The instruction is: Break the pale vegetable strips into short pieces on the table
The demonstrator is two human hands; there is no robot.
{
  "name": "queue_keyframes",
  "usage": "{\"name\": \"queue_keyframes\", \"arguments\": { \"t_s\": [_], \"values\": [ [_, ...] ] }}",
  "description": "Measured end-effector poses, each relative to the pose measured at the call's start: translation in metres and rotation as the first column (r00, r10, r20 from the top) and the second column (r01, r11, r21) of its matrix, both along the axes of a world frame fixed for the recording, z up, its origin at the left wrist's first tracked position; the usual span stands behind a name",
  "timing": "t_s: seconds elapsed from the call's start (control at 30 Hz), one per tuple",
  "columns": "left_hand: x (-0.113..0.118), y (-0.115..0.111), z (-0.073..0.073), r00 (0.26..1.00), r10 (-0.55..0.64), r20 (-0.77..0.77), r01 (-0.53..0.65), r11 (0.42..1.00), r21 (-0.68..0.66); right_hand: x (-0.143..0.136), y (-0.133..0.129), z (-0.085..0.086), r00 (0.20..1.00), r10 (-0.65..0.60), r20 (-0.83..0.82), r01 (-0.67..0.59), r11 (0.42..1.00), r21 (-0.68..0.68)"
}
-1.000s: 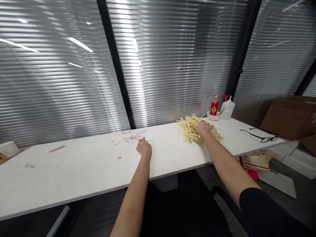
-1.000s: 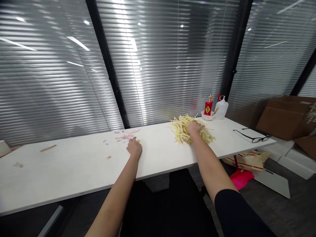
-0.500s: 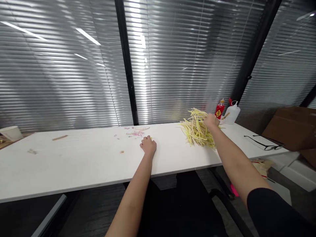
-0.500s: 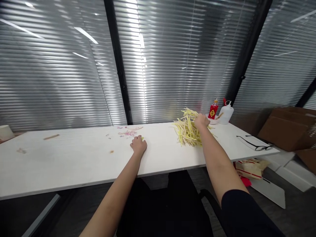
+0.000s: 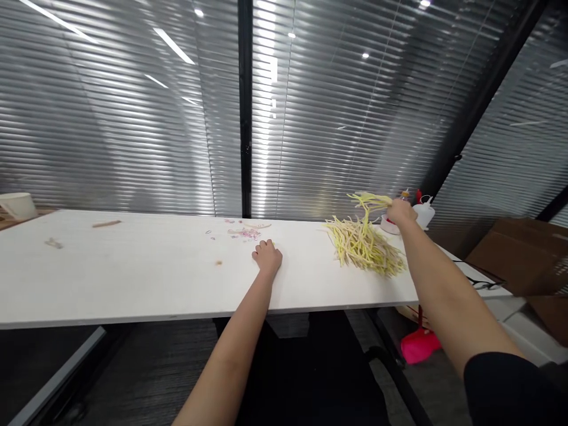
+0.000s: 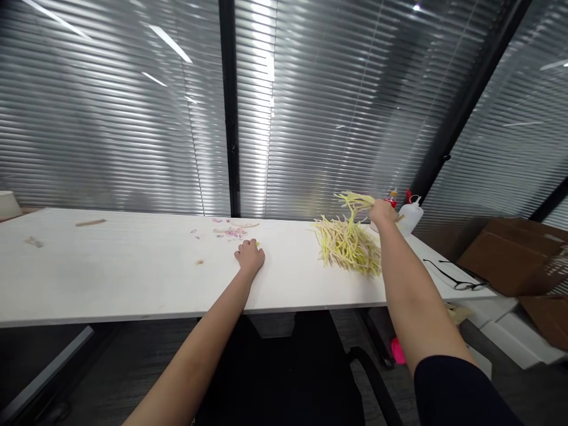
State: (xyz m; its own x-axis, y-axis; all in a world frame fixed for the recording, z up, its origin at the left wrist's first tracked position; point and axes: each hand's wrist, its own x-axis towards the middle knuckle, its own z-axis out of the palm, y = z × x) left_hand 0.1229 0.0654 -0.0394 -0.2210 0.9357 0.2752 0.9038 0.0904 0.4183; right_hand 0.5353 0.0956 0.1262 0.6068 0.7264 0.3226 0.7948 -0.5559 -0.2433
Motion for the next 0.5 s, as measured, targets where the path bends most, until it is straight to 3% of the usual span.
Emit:
{"name": "queue_keyframes", "arguments": {
  "t_s": [0.13,0.3,0.5],
  "values": [
    [0.0,0.001,-0.002,1.0,0.014,-0.006,-0.014,1.0,0.008,-0.006,-0.005,0.013,1.0,-0.019,0.025,0.02,0.999,-0.03],
    [-0.001,0.002,-0.005,1.0,0.007,0.0,-0.007,0.999,0.041,-0.015,-0.01,0.031,0.99,-0.068,0.121,0.06,0.996,0.071],
    [-0.001,0.003,-0.007,1.0,-0.003,0.009,0.002,0.999,0.047,-0.013,-0.013,0.043,0.986,-0.038,0.16,0.027,0.997,0.073]
  ]
}}
